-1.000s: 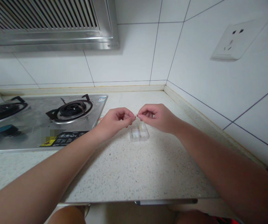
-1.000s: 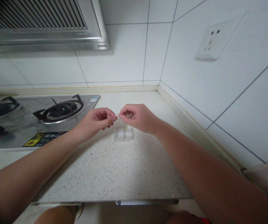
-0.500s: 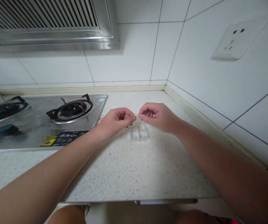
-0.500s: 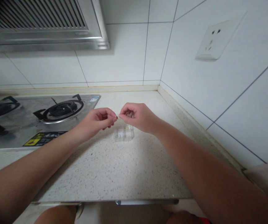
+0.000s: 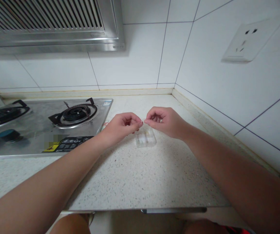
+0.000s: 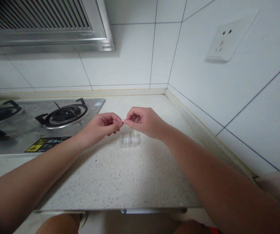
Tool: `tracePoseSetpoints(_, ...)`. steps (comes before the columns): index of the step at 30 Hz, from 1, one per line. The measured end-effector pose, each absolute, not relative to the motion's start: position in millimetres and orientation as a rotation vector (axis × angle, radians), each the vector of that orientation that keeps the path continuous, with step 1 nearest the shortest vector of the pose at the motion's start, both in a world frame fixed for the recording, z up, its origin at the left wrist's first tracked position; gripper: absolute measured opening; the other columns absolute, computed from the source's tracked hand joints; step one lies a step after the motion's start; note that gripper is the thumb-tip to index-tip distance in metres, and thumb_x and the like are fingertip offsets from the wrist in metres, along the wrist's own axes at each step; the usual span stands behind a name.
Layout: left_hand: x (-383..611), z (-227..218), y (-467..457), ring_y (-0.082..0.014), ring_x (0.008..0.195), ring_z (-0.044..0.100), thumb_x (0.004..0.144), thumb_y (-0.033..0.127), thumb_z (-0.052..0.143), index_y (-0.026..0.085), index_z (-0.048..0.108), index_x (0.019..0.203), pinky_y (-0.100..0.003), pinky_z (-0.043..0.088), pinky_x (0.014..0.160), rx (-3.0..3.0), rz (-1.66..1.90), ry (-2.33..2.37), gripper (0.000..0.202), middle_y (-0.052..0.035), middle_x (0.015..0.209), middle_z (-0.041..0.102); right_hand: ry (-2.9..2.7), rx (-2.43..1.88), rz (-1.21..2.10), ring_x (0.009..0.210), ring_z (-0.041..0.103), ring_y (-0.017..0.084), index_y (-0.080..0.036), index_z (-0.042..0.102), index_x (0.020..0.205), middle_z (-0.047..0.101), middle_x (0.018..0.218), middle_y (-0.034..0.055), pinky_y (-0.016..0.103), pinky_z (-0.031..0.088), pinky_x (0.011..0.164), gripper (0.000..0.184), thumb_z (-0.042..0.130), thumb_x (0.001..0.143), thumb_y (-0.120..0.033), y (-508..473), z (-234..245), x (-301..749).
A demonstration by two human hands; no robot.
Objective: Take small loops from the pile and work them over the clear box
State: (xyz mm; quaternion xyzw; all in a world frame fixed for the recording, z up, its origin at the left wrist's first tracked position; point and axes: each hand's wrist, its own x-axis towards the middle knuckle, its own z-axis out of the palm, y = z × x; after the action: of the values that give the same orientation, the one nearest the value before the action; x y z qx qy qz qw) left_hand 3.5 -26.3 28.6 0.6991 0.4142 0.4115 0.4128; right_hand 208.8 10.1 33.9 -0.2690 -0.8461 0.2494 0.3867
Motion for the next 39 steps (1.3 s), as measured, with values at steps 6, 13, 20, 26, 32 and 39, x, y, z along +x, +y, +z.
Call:
tracePoseSetpoints(6,4,29,-25,-0.0070,0.055,0.049,0.082,0.026,0.065,0.014,0.064,0.084,-0.019,0.038,0.051,1.775,1.041,1.032,0.013,0.0009,0.065,0.058,-2.139,-0.681,0.645,0.059,0.048,0.011,-0.017,0.063,0.078,0.057,0.065,-0.0007,0.025,0.038,0.053,0.021,0.066,0.082,-0.037,10,34,209)
tracePoseSetpoints(13,3,27,-25,-0.0077,0.056,0.049,0.083,0.028,0.065,0.014,0.063,0.084,-0.020,0.038,0.052,1.789,1.044,1.043,0.014,0.0001,0.066,0.058,-2.130,-0.704,0.652,0.060,0.049,0.011,-0.017,0.064,0.079,0.059,0.066,0.0000,0.026,0.039,0.055,0.022,0.066,0.081,-0.039,10,34,208)
tracePoseSetpoints(20,-4,17,-16,-0.0088,0.061,0.047,0.082,0.030,0.063,0.014,0.066,0.085,-0.022,0.036,0.056,1.971,0.997,1.098,0.017,0.0009,0.068,0.056,-2.106,-0.715,0.671,0.059,0.049,0.011,-0.017,0.064,0.079,0.058,0.065,-0.0005,0.026,0.038,0.054,0.021,0.066,0.081,-0.038,11,33,208)
tracePoseSetpoints(26,-9,17,-11,-0.0104,0.063,0.048,0.081,0.031,0.060,0.015,0.066,0.085,-0.023,0.036,0.058,2.046,0.972,1.266,0.018,0.0008,0.070,0.057,-2.160,-0.786,0.659,0.057,0.048,0.011,-0.017,0.065,0.079,0.057,0.063,-0.0013,0.026,0.036,0.053,0.022,0.066,0.081,-0.039,15,27,209)
tracePoseSetpoints(32,-16,12,-2,-0.0122,0.064,0.051,0.081,0.031,0.059,0.016,0.067,0.083,-0.025,0.037,0.060,2.125,0.943,1.374,0.017,-0.0019,0.074,0.063,-2.250,-0.911,0.544,0.056,0.050,0.010,-0.018,0.069,0.077,0.063,0.065,-0.0001,0.026,0.035,0.054,0.022,0.068,0.078,-0.040,16,25,208)
tracePoseSetpoints(39,-19,6,0,-0.0127,0.062,0.051,0.081,0.033,0.058,0.018,0.067,0.083,-0.024,0.035,0.056,2.175,0.897,1.398,0.018,-0.0024,0.071,0.064,-2.413,-1.005,0.388,0.058,0.054,0.012,-0.021,0.073,0.079,0.066,0.065,0.0000,0.026,0.034,0.056,0.018,0.068,0.079,-0.039,15,23,200)
